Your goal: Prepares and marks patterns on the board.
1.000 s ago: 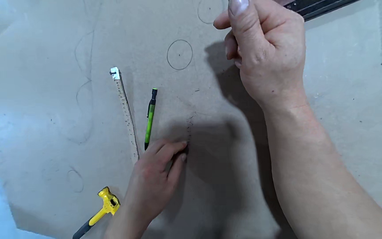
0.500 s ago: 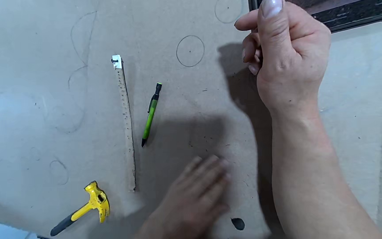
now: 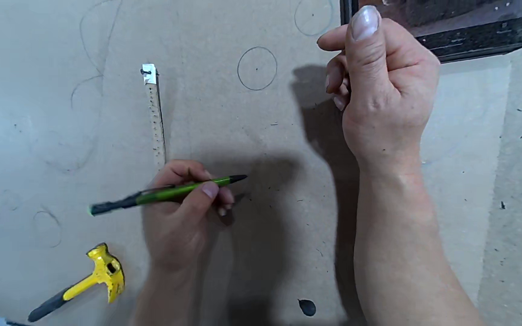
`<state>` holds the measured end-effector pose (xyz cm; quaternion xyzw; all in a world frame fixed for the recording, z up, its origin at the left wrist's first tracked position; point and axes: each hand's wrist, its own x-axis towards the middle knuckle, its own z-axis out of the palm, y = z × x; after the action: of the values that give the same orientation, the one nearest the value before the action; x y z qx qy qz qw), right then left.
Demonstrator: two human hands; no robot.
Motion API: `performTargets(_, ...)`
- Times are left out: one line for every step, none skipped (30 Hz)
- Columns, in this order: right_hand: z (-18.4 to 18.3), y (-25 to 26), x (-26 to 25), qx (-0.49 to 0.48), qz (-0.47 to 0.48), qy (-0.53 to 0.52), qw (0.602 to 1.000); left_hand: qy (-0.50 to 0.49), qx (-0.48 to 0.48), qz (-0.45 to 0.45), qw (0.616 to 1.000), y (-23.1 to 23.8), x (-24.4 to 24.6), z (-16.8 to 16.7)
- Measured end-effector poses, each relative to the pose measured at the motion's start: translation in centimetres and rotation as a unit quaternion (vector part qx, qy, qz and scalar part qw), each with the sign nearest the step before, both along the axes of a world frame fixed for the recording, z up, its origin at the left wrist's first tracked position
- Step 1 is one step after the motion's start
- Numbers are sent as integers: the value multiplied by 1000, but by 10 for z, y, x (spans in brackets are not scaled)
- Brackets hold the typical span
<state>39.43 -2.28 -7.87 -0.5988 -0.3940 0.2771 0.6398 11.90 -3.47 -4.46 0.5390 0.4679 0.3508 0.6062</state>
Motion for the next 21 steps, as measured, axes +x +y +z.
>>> performTargets(0,-1,-1,-5,1,-4,1000,-46,14,33,998,-13,11,-9)
performTargets(1,-1,-1,-8,2,-7,1000,-63,38,57,996,-25,21,-15)
performTargets(1,-1,-3,-10,4,-11,1000,-60,63,72,994,-34,29,-19)
performTargets(1,0,-6,-9,10,-14,1000,-41,86,85,992,-41,36,-22)
performTargets(2,1,-10,-5,20,-16,1000,-12,104,101,989,-48,41,-24)
performTargets(2,2,-17,-1,38,-18,999,19,118,124,985,-54,47,-23)
performTargets(3,2,-23,0,60,-24,998,45,124,154,979,-59,55,-23)
performTargets(3,4,-27,-3,82,-39,996,66,126,185,972,-62,64,-24)
performTargets(3,7,-28,-11,105,-55,993,83,128,214,965,-63,72,-25)
performTargets(2,16,-28,-18,134,-67,989,99,132,241,956,-64,80,-26)
performTargets(2,28,-27,-27,167,-80,982,118,138,264,947,-64,86,-27)
performTargets(3,44,-28,-36,202,-92,974,142,143,278,939,-64,91,-28)
performTargets(3,62,-32,-46,235,-102,965,163,146,286,933,-63,94,-28)
performTargets(4,79,-36,-51,263,-111,957,176,147,288,930,-62,95,-27)
performTargets(4,96,-42,-53,288,-118,949,181,145,289,929,-60,94,-26)
performTargets(4,111,-48,-49,308,-123,942,182,139,287,930,-58,94,-26)
performTargets(3,123,-52,-41,322,-124,938,183,138,279,933,-56,92,-26)
performTargets(2,133,-56,-30,328,-120,936,184,140,266,936,-55,90,-27)
performTargets(1,137,-58,-23,330,-113,937,180,144,253,939,-54,87,-27)
performTargets(0,139,-60,-15,327,-104,939,180,147,246,941,-55,86,-28)
performTargets(-2,137,-61,-9,321,-93,943,184,148,242,941,-56,86,-28)
